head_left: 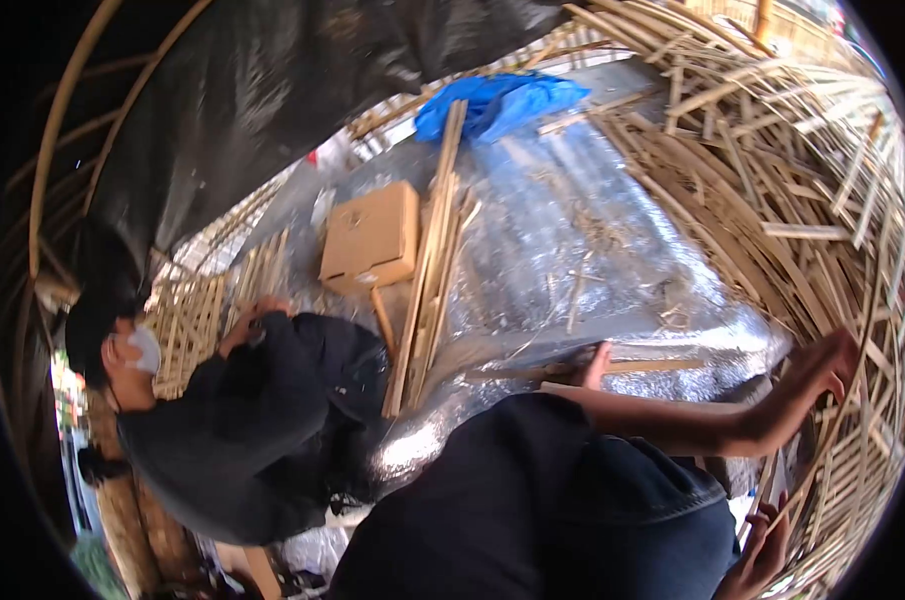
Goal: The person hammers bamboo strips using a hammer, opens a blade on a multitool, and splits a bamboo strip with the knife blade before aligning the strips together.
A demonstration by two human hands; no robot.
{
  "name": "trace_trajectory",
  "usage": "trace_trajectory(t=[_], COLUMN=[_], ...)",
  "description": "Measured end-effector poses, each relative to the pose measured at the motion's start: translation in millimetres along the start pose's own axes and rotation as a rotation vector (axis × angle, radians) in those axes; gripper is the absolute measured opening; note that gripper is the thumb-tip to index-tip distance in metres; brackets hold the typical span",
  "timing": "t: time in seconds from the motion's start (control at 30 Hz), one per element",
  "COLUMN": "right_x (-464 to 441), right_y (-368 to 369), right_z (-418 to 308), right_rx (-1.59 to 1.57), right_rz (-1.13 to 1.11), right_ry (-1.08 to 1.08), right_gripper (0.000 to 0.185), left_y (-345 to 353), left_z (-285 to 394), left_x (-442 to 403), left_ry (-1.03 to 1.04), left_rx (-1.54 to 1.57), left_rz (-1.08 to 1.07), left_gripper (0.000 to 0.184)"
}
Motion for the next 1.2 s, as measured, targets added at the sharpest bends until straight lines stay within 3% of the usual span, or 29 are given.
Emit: trace_trajectory(t=[0.03, 0.17, 0.23, 0.3, 0.33, 0.43, 0.53, 0.57, 0.63, 0.7, 0.73, 0.77, 0.83, 0.93, 0.97, 1.03, 1.07, 1.1, 1.2], right_x=[-4, -15, -19, -18, -15, -6, 29, 36, 33, 38, 39, 48, 65, 85, 93, 100, 105, 108, 117], right_y=[5, 20, 24, 23, 23, 11, -1, 8, 12, 12, 7, 4, -9, -23, -29, -37, -42, -44, -41], right_z=[-4, 13, 16, 20, 21, 35, 63, 40, 21, 30, 24, 30, 35, 38, 41, 50, 46, 45, 48], right_rx=[-0.086, -0.147, -0.165, -0.180, -0.197, -0.269, -0.299, -0.194, 0.038, -0.074, -0.066, -0.055, -0.114, -0.165, -0.194, -0.204, -0.180, -0.208, -0.087], right_rz=[-0.030, -0.068, -0.081, -0.079, -0.069, -0.040, 0.031, 0.234, 0.153, 0.199, 0.188, 0.161, 0.236, 0.292, 0.304, 0.355, 0.377, 0.393, 0.460], right_ry=[0.026, 0.064, 0.075, 0.082, 0.089, 0.115, 0.195, 0.191, 0.095, 0.140, 0.052, 0.144, 0.062, 0.025, 0.017, -0.049, -0.082, -0.088, -0.141], right_gripper=[0.040, 0.039, 0.038, 0.038, 0.037, 0.036, 0.038, 0.035, 0.031, 0.039, 0.039, 0.040, 0.040, 0.040, 0.039, 0.039, 0.039, 0.040, 0.044], left_y=[-8, -7, -3, -1, -1, 10, 24, 26, 14, -5, -10, -11, -3, 8, 9, -15, -20, -39, -2], left_z=[-17, 4, 13, 19, 14, -17, -22, -37, 13, 23, 33, 38, 38, 41, 36, 18, 18, 14, 24], left_x=[6, 6, 5, 10, 12, 1, 21, 34, 36, 42, 49, 52, 58, 59, 62, 63, 60, 48, 39], left_ry=[0.007, -0.335, -0.273, -0.323, -0.243, -0.193, -0.111, -0.045, -0.279, -0.228, -0.189, -0.185, -0.198, -0.310, -0.378, -0.357, -0.357, -0.468, -0.411], left_rx=[-0.219, -0.373, -0.476, -0.323, -0.294, 0.062, 0.463, 0.518, 0.601, 0.287, 0.120, -0.007, -0.067, 0.002, 0.065, -0.012, 0.010, 0.212, 0.225], left_rz=[0.004, -0.049, -0.077, -0.040, 0.029, 0.065, -0.059, -0.077, -0.172, -0.143, -0.130, -0.265, -0.330, -0.381, -0.365, -0.310, -0.391, -0.359, -0.434], left_gripper=[0.063, 0.072, 0.072, 0.072, 0.072, 0.053, 0.034, 0.035, 0.014, 0.030, 0.044, 0.047, 0.057, 0.093, 0.097, 0.084, 0.077, 0.070, 0.067])
Point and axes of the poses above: each hand's wrist, its own x-axis away from the middle knuckle, its own y-axis out of the palm, z = x × y, the point moved 5 cm from there along -x, towards the middle knuckle, and after that the axes turned 8 degrees about -x, right-handed, at the moved point
